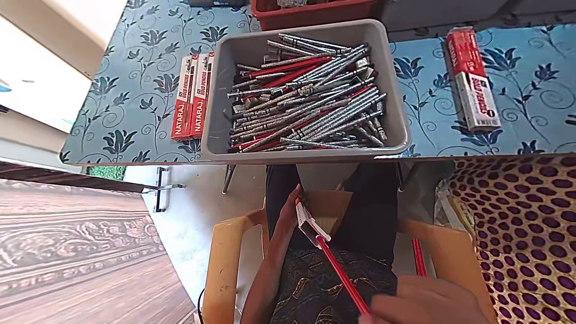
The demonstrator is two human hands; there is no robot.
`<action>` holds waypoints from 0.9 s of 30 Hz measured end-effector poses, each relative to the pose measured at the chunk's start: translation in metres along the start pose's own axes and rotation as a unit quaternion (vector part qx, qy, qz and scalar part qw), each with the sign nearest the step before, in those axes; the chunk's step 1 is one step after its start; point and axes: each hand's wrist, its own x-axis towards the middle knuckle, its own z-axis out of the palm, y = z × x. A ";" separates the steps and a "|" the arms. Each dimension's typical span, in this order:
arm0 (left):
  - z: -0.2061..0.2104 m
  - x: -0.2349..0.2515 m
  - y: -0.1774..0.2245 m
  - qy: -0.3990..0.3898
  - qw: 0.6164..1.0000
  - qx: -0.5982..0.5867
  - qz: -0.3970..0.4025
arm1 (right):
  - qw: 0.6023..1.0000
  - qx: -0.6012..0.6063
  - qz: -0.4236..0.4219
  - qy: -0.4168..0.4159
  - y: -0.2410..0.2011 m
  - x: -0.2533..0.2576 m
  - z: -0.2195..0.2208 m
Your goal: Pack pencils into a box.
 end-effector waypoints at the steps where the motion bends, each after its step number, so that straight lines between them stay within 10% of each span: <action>1: 0.002 -0.001 0.000 -0.010 1.000 0.002 0.006 | 1.000 -0.015 0.000 -0.007 0.002 0.000 0.003; 12: 0.033 -0.021 0.009 0.048 0.999 0.009 0.013 | 0.982 -0.132 0.119 -0.063 0.016 -0.003 0.037; 27: 0.014 -0.014 0.000 -0.024 0.999 0.016 0.032 | 0.973 0.160 0.143 0.084 0.002 -0.017 -0.012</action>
